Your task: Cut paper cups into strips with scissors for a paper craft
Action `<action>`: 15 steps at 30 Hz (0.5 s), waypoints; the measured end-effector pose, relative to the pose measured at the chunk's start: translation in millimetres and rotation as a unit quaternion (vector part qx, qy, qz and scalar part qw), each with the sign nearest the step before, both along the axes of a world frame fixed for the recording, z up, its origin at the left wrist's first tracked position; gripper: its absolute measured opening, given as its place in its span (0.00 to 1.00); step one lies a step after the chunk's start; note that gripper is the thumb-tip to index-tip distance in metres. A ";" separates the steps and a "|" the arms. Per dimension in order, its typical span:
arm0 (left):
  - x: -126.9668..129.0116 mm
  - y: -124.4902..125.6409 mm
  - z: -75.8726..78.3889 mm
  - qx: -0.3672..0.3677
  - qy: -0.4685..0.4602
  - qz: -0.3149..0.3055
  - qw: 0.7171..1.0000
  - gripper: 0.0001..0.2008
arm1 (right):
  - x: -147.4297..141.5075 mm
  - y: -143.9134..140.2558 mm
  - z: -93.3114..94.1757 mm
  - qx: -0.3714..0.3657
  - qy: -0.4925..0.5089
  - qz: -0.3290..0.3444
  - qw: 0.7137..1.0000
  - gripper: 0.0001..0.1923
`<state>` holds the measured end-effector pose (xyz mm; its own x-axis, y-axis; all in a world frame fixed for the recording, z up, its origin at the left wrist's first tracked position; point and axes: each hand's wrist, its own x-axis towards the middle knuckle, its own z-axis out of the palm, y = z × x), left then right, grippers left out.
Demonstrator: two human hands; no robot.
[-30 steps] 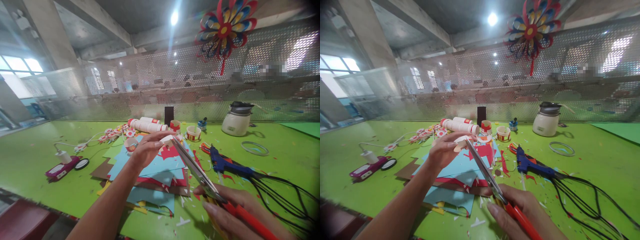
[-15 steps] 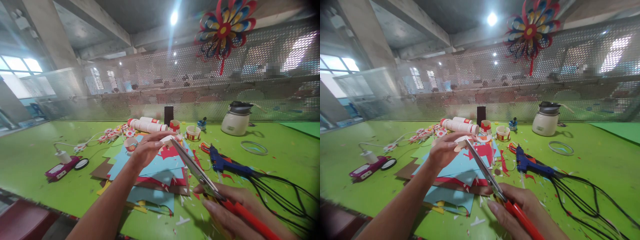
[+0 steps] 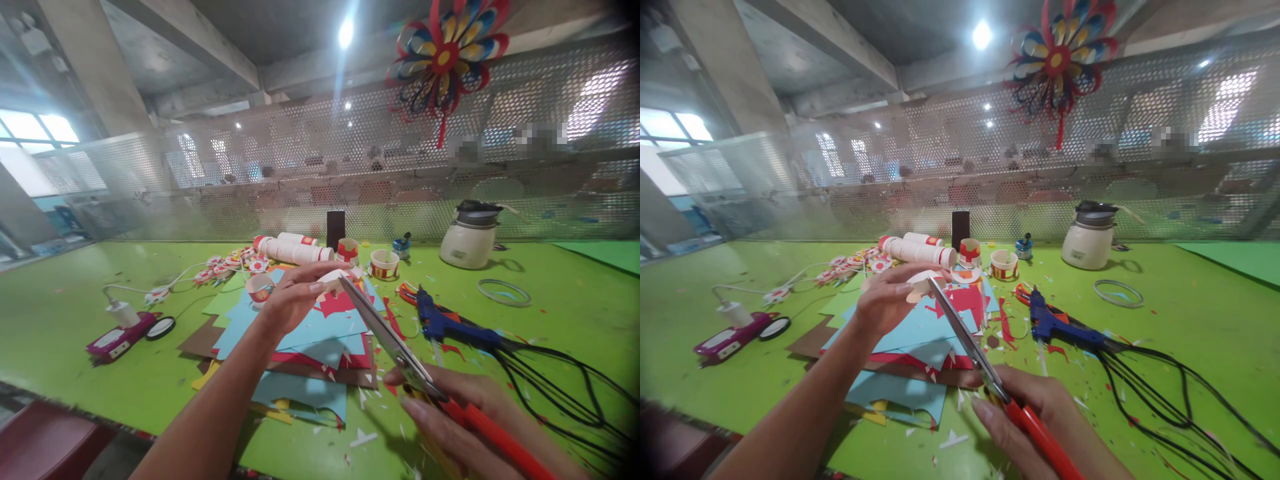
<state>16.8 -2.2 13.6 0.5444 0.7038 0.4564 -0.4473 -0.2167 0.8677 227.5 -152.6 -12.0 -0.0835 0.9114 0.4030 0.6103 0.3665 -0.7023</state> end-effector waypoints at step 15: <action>0.2 -1.0 0.3 0.003 0.003 0.001 1.000 0.19 | -3.5 -1.9 -1.5 -0.040 0.048 0.030 0.998 0.14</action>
